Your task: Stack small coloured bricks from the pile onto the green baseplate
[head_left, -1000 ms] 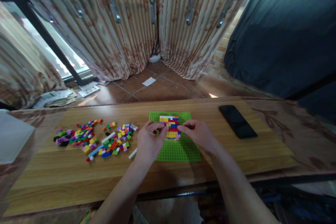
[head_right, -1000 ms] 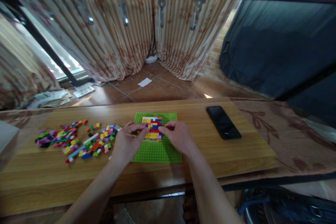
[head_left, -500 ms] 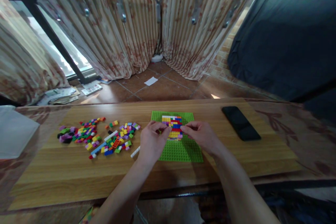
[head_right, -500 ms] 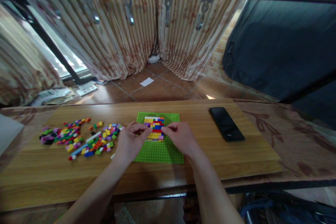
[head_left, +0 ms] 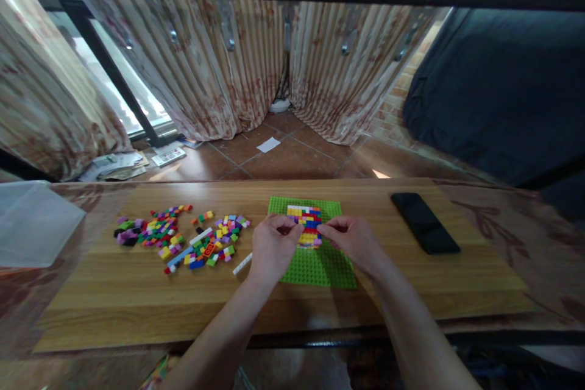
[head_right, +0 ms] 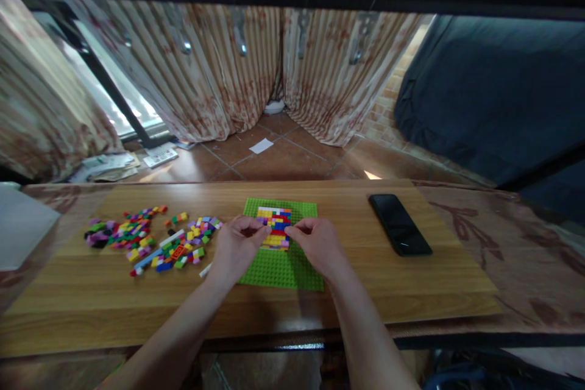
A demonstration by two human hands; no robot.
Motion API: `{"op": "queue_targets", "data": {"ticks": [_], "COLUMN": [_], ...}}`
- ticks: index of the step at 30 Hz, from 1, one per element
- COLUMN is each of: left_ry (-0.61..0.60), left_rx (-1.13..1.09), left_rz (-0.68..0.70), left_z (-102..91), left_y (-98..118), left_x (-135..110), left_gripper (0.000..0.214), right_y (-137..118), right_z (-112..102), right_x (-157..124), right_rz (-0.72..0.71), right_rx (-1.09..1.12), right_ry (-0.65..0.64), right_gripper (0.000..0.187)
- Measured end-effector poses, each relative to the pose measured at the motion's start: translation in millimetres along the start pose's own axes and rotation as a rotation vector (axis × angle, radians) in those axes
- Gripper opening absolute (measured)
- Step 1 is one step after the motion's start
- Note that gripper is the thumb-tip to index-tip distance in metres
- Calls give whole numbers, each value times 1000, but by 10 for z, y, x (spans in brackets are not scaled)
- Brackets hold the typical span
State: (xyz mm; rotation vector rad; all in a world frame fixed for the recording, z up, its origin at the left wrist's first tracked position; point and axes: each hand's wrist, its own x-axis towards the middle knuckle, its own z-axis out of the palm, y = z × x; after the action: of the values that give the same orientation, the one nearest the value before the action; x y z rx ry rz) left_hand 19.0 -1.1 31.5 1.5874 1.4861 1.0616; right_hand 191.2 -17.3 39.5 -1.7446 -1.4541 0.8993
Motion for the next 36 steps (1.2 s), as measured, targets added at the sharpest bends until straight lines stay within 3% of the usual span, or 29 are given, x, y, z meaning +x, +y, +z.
{"op": "queue_targets", "data": {"ticks": [6, 9, 13, 17, 22, 26, 30, 33, 35, 36], "left_ry": [-22, 16, 163, 219, 95, 36, 33, 61, 63, 57], "left_rx": [-27, -86, -138, -142, -37, 174, 399, 477, 505, 518], "left_rz": [70, 71, -6, -61, -109, -124, -149, -146, -135, -129], "left_z": [-37, -192, -502, -796, -1184, -1511, -1710, -1724, -1687, -1661], "left_y": [-56, -75, -93, -197, -406, -556, -694, -711, -668, -635], "left_x": [-6, 39, 148, 249, 300, 274, 233, 204, 189, 183], "left_gripper": [17, 25, 26, 25, 17, 16, 15, 17, 17, 18], "right_y": [46, 32, -48, -169, -204, -194, -304, -427, -473, -478], "right_z": [-40, -104, -117, -16, 134, 205, 293, 504, 725, 847], "right_x": [32, 50, 52, 6, -41, -71, -213, -368, -444, -466], "right_rz": [76, 82, -1, -82, -191, -271, -540, -773, -831, -858], "right_rx": [148, 311, 429, 303, 166, 108, -32, -45, -157, -204], "right_ry": [-39, 96, 345, 504, 543, 560, 614, 431, 103, -1], "right_gripper": [39, 42, 37, 28, 25, 23, 16, 6, 12, 17]}}
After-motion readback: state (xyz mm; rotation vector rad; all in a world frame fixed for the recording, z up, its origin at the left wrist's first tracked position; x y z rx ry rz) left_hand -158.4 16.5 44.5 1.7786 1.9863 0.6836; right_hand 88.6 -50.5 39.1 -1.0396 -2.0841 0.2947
